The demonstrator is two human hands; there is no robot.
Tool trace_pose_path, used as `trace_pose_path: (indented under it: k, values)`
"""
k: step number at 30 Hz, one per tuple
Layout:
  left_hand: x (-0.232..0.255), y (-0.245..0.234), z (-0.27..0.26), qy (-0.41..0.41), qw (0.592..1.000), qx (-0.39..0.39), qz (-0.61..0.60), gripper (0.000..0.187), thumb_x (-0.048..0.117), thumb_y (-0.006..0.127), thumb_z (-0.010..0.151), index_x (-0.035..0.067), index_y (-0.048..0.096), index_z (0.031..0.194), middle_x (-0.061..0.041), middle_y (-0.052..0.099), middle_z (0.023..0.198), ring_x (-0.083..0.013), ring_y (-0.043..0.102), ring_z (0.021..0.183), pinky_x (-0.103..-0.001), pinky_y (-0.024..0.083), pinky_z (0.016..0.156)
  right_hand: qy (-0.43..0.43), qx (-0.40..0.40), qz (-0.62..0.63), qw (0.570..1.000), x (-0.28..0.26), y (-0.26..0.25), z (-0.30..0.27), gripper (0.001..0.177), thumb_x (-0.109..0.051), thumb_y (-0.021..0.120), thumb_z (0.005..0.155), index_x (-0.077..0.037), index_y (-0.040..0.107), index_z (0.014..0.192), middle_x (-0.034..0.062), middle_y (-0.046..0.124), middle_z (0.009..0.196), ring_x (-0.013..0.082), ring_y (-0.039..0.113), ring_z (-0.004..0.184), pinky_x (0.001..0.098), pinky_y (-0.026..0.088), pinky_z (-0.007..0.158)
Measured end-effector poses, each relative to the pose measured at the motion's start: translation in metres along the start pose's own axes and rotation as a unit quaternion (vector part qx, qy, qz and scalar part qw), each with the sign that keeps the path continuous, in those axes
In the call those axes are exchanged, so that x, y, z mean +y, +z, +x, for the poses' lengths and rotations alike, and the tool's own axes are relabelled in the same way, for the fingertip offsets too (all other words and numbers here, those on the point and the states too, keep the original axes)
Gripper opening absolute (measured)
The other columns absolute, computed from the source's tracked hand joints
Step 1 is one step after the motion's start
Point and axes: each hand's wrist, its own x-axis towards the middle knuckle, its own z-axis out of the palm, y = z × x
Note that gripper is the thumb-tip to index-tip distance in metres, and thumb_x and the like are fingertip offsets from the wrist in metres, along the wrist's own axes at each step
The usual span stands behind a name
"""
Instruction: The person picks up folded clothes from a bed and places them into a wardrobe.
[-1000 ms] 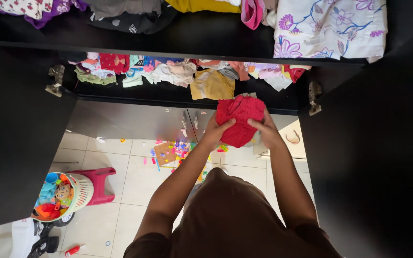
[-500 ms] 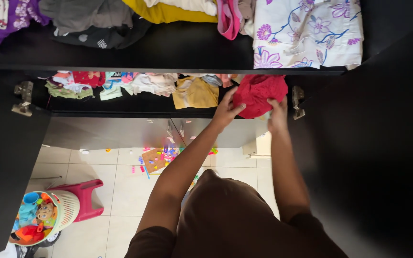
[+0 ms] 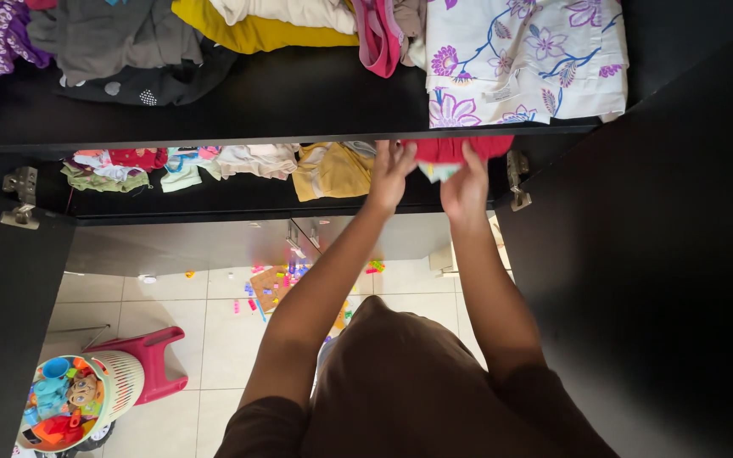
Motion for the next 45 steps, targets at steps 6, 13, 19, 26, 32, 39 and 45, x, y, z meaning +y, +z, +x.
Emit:
trace_pose_path:
  k: [6, 13, 19, 26, 32, 39, 45]
  values:
    - [-0.006, -0.047, 0.089, -0.142, 0.966, 0.109, 0.187, 0.035, 0.025, 0.06, 0.106, 0.0, 0.064, 0.129, -0.012, 0.061, 0.104, -0.0218, 0.057, 0.09, -0.038, 0.049, 0.074, -0.094, -0.246, -0.252, 0.931, 0.08, -0.077, 0.146, 0.038, -0.021, 0.045, 0.12, -0.001, 0.046, 0.152, 0.0186, 0.056, 0.144, 0.0345, 0.055, 0.128, 0.0457, 0.044, 0.1]
    - [0.113, 0.006, 0.065, -0.083, 0.947, 0.068, 0.303, 0.035, 0.027, 0.059, 0.104, 0.003, 0.063, 0.13, -0.012, 0.062, 0.11, -0.0241, 0.058, 0.096, -0.039, 0.049, 0.079, -0.176, -0.21, -0.645, 0.713, 0.114, -0.071, 0.182, 0.039, -0.02, 0.048, 0.113, -0.002, 0.048, 0.147, 0.0166, 0.057, 0.142, 0.0317, 0.055, 0.127, 0.0412, 0.045, 0.106]
    - [0.136, 0.034, 0.048, -0.044, 0.914, 0.009, 0.404, 0.036, 0.029, 0.059, 0.102, 0.006, 0.061, 0.131, -0.013, 0.062, 0.116, -0.0264, 0.059, 0.102, -0.04, 0.049, 0.083, -0.137, -0.259, -0.646, 0.705, 0.112, -0.082, 0.187, 0.034, -0.018, 0.055, 0.107, -0.004, 0.054, 0.138, 0.0137, 0.062, 0.129, 0.0302, 0.061, 0.116, 0.0391, 0.051, 0.097]
    - [0.14, 0.045, 0.049, 0.009, 0.847, -0.055, 0.529, 0.038, 0.031, 0.058, 0.1, 0.01, 0.06, 0.132, -0.014, 0.063, 0.123, -0.0292, 0.06, 0.109, -0.041, 0.049, 0.088, 0.044, -0.16, -0.3, 0.939, 0.096, -0.047, 0.152, 0.035, -0.019, 0.061, 0.098, -0.004, 0.06, 0.13, 0.0131, 0.068, 0.118, 0.0286, 0.069, 0.102, 0.0374, 0.057, 0.085]
    - [0.026, -0.036, 0.094, 0.144, 0.761, -0.103, 0.625, 0.04, 0.028, 0.061, 0.094, 0.01, 0.062, 0.13, -0.016, 0.065, 0.127, -0.0346, 0.061, 0.116, -0.044, 0.049, 0.095, 0.03, 0.077, -0.253, 0.964, 0.052, -0.023, 0.074, 0.037, -0.018, 0.064, 0.105, -0.005, 0.059, 0.139, 0.0073, 0.066, 0.116, 0.0211, 0.053, 0.089, 0.0373, 0.038, 0.073]
    - [0.037, -0.024, 0.054, 0.167, 0.762, -0.03, 0.625, 0.027, 0.016, 0.067, 0.093, 0.003, 0.068, 0.115, -0.022, 0.069, 0.115, -0.0414, 0.063, 0.111, -0.047, 0.049, 0.095, -0.086, -0.01, -0.503, 0.86, 0.044, -0.024, 0.099, 0.041, -0.023, 0.063, 0.104, -0.003, 0.058, 0.14, 0.0147, 0.062, 0.124, 0.0303, 0.051, 0.105, 0.043, 0.037, 0.088]
    - [0.097, 0.0, -0.036, 0.154, 0.861, -0.015, 0.485, 0.027, 0.012, 0.058, 0.102, 0.003, 0.063, 0.127, -0.021, 0.067, 0.117, -0.0379, 0.064, 0.113, -0.043, 0.049, 0.102, -0.193, -0.085, -0.674, 0.708, 0.053, -0.047, 0.169, 0.044, -0.027, 0.063, 0.104, -0.002, 0.057, 0.14, 0.0211, 0.058, 0.131, 0.0383, 0.049, 0.118, 0.0478, 0.036, 0.101]
